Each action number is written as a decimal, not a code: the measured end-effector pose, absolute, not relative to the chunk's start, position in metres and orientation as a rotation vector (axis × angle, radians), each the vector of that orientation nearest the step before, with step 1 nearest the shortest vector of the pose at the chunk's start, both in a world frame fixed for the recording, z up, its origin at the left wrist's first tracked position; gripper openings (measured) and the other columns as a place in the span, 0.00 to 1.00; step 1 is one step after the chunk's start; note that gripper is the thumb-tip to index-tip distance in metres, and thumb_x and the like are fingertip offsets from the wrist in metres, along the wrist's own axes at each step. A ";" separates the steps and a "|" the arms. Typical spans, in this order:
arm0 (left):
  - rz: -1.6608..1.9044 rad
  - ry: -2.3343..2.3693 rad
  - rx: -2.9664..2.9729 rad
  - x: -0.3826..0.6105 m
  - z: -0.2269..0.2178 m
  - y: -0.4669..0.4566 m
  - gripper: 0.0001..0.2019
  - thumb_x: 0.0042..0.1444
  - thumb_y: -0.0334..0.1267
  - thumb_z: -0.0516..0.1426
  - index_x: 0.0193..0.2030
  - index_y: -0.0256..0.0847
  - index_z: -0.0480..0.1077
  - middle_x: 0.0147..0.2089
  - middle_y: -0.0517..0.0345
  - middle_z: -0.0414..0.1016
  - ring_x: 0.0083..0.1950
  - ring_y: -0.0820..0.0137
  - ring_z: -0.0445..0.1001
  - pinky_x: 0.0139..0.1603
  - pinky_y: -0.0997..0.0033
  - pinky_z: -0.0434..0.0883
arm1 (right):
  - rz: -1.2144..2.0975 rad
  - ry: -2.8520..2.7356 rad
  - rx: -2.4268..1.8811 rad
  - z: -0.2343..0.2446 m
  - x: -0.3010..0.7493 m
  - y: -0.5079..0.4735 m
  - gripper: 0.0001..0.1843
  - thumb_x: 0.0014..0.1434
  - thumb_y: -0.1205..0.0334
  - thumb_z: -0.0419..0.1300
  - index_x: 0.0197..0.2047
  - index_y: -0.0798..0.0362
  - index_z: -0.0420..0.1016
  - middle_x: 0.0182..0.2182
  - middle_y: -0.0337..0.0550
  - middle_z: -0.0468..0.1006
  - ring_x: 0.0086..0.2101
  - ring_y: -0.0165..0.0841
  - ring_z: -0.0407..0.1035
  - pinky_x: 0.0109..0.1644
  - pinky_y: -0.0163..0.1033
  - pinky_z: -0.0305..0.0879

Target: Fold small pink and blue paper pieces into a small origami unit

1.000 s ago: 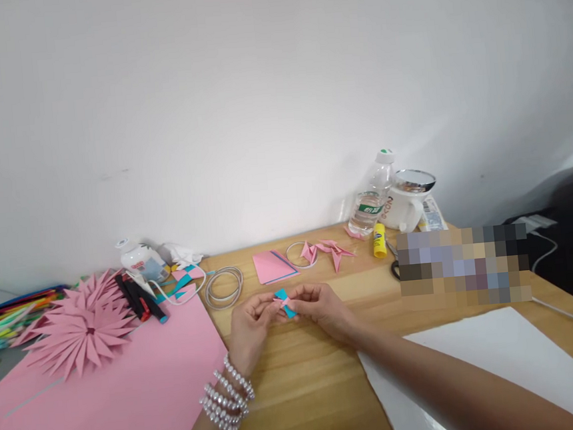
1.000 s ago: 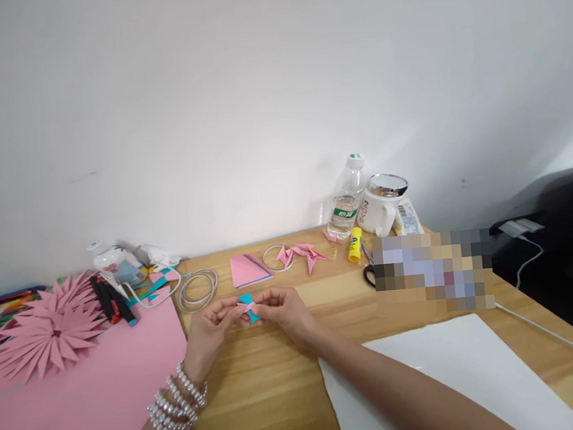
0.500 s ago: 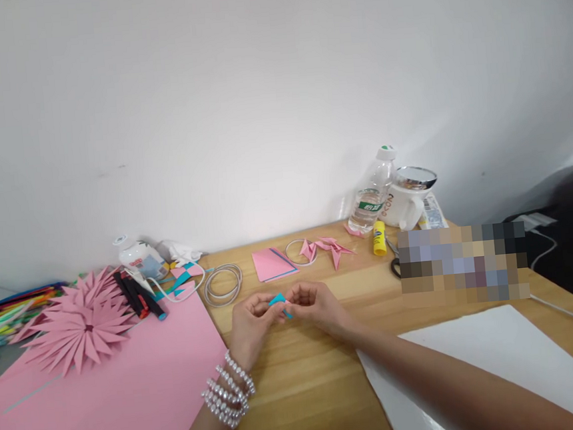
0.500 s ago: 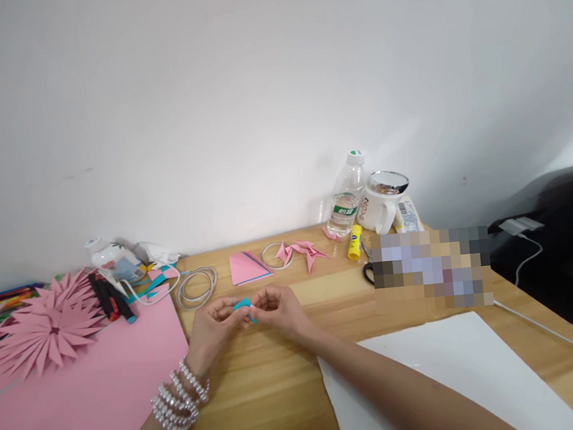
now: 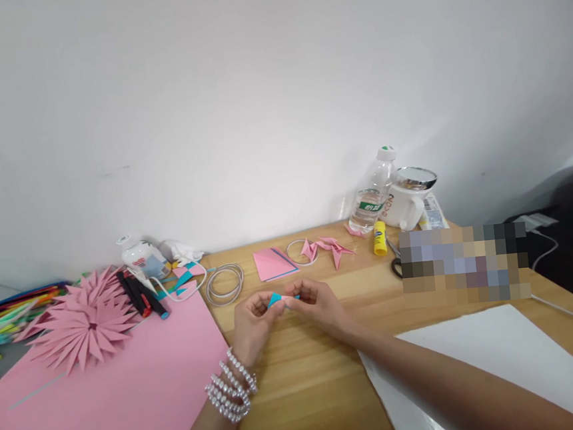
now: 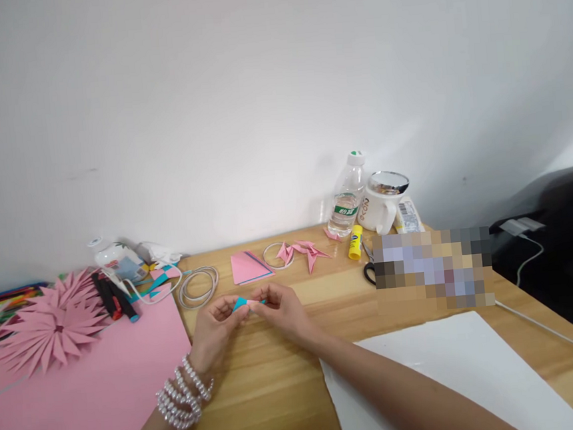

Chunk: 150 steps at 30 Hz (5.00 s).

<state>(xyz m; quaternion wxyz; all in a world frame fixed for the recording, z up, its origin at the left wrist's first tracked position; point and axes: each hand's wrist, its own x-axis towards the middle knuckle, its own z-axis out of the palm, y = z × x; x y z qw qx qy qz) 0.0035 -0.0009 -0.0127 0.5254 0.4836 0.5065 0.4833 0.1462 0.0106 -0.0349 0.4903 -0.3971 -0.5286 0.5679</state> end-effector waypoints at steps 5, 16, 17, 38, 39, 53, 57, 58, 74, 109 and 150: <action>1.189 1.234 1.159 0.006 -0.016 -0.004 0.08 0.39 0.35 0.63 0.24 0.34 0.70 0.22 0.59 0.72 0.25 0.75 0.69 0.28 0.77 0.66 | 1.402 -1.395 -0.972 -0.031 0.148 0.009 0.15 0.46 0.50 0.60 0.23 0.55 0.69 0.20 0.37 0.69 0.23 0.28 0.62 0.29 0.34 0.58; 1.162 1.199 0.982 0.008 -0.013 -0.004 0.13 0.36 0.38 0.64 0.30 0.33 0.72 0.28 0.52 0.76 0.27 0.71 0.73 0.29 0.74 0.70 | 1.469 -1.268 -0.936 -0.039 0.144 0.014 0.15 0.45 0.50 0.61 0.29 0.54 0.68 0.20 0.36 0.70 0.21 0.27 0.64 0.26 0.34 0.62; 1.162 1.180 0.978 0.008 -0.012 -0.003 0.14 0.36 0.37 0.65 0.32 0.33 0.72 0.29 0.52 0.77 0.28 0.71 0.73 0.31 0.73 0.70 | 1.486 -1.242 -0.923 -0.038 0.145 0.015 0.16 0.45 0.50 0.61 0.30 0.54 0.69 0.20 0.36 0.70 0.21 0.27 0.65 0.26 0.34 0.62; 1.206 1.289 1.033 0.010 -0.009 -0.003 0.16 0.34 0.35 0.65 0.33 0.33 0.71 0.25 0.55 0.77 0.24 0.72 0.73 0.28 0.73 0.71 | 1.471 -1.180 -0.954 -0.030 0.147 0.014 0.15 0.45 0.49 0.61 0.25 0.54 0.73 0.20 0.38 0.74 0.22 0.29 0.67 0.28 0.35 0.64; 1.203 1.297 1.048 0.010 -0.009 -0.003 0.15 0.34 0.35 0.65 0.32 0.33 0.71 0.24 0.55 0.76 0.23 0.72 0.72 0.27 0.74 0.71 | 1.480 -1.167 -0.945 -0.030 0.147 0.014 0.15 0.45 0.49 0.61 0.26 0.54 0.73 0.20 0.38 0.74 0.21 0.29 0.67 0.28 0.35 0.65; 1.220 1.271 1.071 0.009 -0.009 -0.003 0.17 0.38 0.35 0.63 0.38 0.34 0.71 0.22 0.60 0.74 0.22 0.74 0.71 0.26 0.75 0.69 | 1.515 -1.122 -0.918 -0.035 0.146 0.015 0.15 0.39 0.55 0.65 0.29 0.56 0.74 0.21 0.38 0.75 0.22 0.27 0.68 0.27 0.34 0.66; 1.198 1.232 1.081 0.010 -0.012 -0.003 0.20 0.40 0.35 0.62 0.43 0.33 0.70 0.22 0.59 0.74 0.23 0.72 0.71 0.26 0.73 0.69 | 1.541 -1.120 -0.909 -0.035 0.146 0.015 0.15 0.41 0.54 0.65 0.28 0.57 0.74 0.20 0.39 0.76 0.22 0.28 0.69 0.27 0.33 0.66; 1.187 1.226 1.093 0.009 -0.013 -0.003 0.21 0.41 0.36 0.61 0.44 0.32 0.69 0.22 0.58 0.73 0.23 0.72 0.71 0.25 0.73 0.69 | 1.545 -1.118 -0.910 -0.034 0.147 0.015 0.15 0.41 0.54 0.64 0.28 0.58 0.74 0.20 0.39 0.75 0.22 0.28 0.69 0.27 0.33 0.66; 1.164 1.230 1.111 0.011 -0.014 -0.004 0.16 0.42 0.36 0.61 0.39 0.32 0.69 0.20 0.59 0.72 0.22 0.72 0.71 0.23 0.75 0.69 | 1.518 -1.154 -0.884 -0.038 0.147 0.014 0.16 0.40 0.54 0.66 0.28 0.57 0.72 0.19 0.37 0.75 0.21 0.27 0.69 0.25 0.33 0.66; 1.186 1.206 0.956 0.009 -0.016 -0.003 0.09 0.38 0.34 0.64 0.26 0.32 0.72 0.23 0.55 0.75 0.25 0.73 0.73 0.27 0.76 0.70 | 1.375 -1.197 -0.950 -0.036 0.148 0.015 0.14 0.43 0.52 0.63 0.27 0.56 0.74 0.22 0.40 0.76 0.22 0.28 0.68 0.27 0.34 0.65; 1.161 1.147 0.818 0.014 -0.006 -0.008 0.10 0.36 0.38 0.64 0.19 0.32 0.70 0.19 0.55 0.74 0.20 0.71 0.73 0.24 0.74 0.72 | 1.341 -1.239 -0.940 -0.039 0.144 0.010 0.14 0.42 0.53 0.64 0.25 0.55 0.70 0.19 0.37 0.73 0.19 0.26 0.65 0.23 0.33 0.63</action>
